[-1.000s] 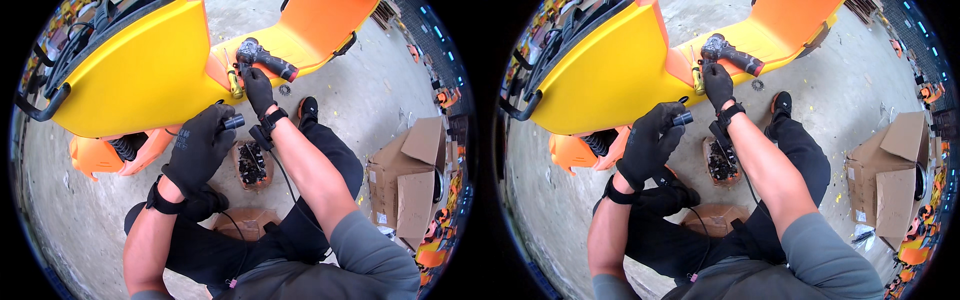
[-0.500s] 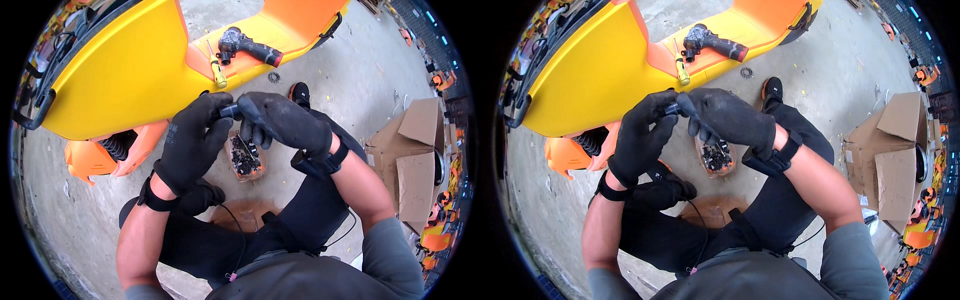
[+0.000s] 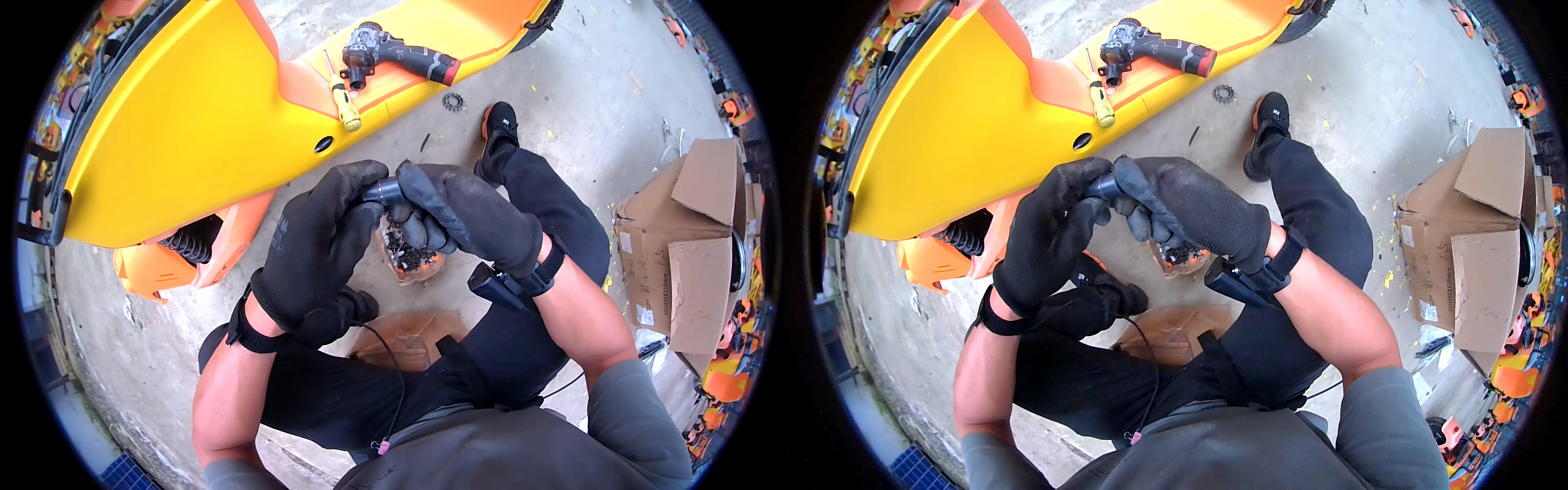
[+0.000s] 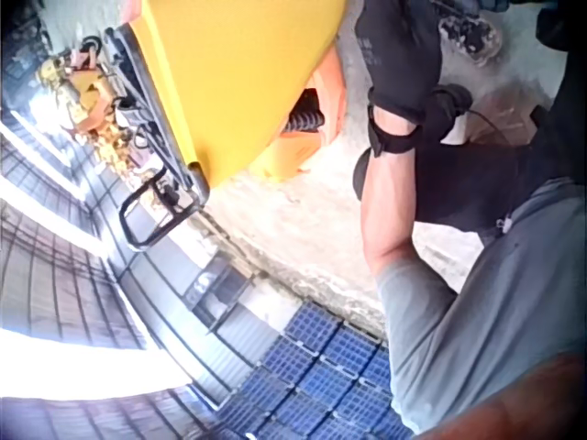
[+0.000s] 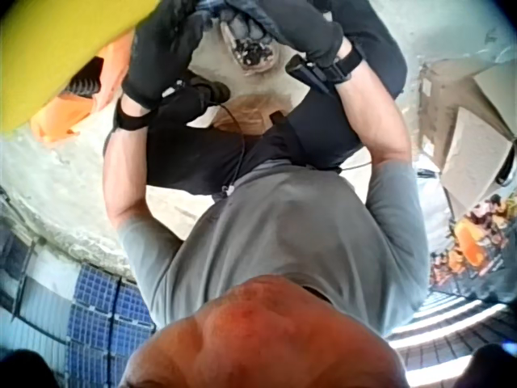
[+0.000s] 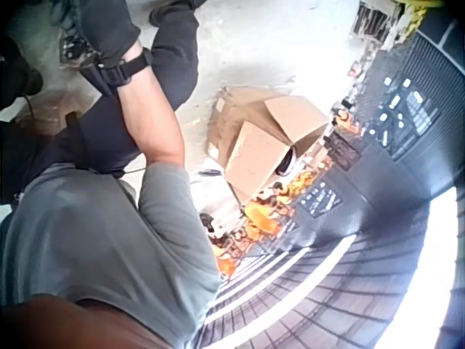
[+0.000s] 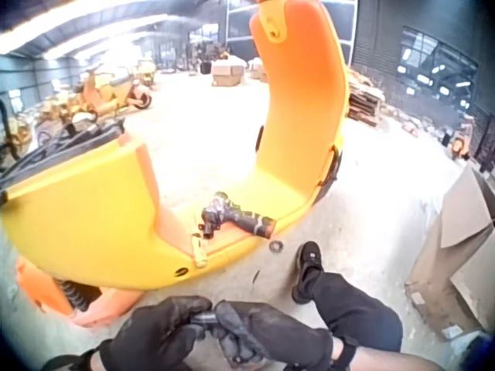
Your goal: The person unscrews and removes a small component from a yellow motorcycle frame, using a screwdriver to detach a cable and inspect the internal connector.
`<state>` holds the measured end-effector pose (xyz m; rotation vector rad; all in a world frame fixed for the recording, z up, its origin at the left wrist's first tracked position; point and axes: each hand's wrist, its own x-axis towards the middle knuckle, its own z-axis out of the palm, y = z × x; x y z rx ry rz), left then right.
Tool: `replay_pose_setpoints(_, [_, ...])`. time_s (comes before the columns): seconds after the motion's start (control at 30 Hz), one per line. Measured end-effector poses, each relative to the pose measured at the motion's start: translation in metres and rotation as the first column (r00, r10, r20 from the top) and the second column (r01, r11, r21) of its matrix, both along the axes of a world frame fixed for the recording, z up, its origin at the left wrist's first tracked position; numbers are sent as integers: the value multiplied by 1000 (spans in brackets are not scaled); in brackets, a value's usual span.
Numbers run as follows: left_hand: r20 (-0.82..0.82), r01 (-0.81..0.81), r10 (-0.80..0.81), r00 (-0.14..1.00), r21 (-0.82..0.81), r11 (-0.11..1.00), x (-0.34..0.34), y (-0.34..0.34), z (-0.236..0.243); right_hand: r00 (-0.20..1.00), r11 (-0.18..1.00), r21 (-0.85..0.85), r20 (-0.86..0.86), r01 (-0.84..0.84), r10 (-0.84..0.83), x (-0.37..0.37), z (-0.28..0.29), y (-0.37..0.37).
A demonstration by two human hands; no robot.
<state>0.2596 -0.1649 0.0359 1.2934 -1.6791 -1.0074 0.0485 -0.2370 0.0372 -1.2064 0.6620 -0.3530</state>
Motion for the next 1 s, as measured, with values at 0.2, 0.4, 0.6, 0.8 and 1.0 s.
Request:
replay_pose_setpoints(0.2, [-61,2,-3,998,-18,1000,1,-2,-1,998,999,-45,51,-24,26,2,-13,-5])
replay_pose_setpoints(0.4, [-65,14,-16,998,-29,999,4,-3,-2,995,999,3,83,-51,50,5,-5,1])
replay_pose_setpoints(0.6, [-83,22,-19,996,34,999,3,-3,3,997,1000,-16,73,-20,21,9,-14,2])
replay_pose_setpoints(0.8, [26,6,-5,1000,-21,1000,4,-3,4,1000,991,-130,6,23,-22,13,-14,4])
replay_pose_setpoints(1.0, [159,24,-11,987,-78,997,1,-1,0,993,927,-359,8,112,-117,14,-23,2])
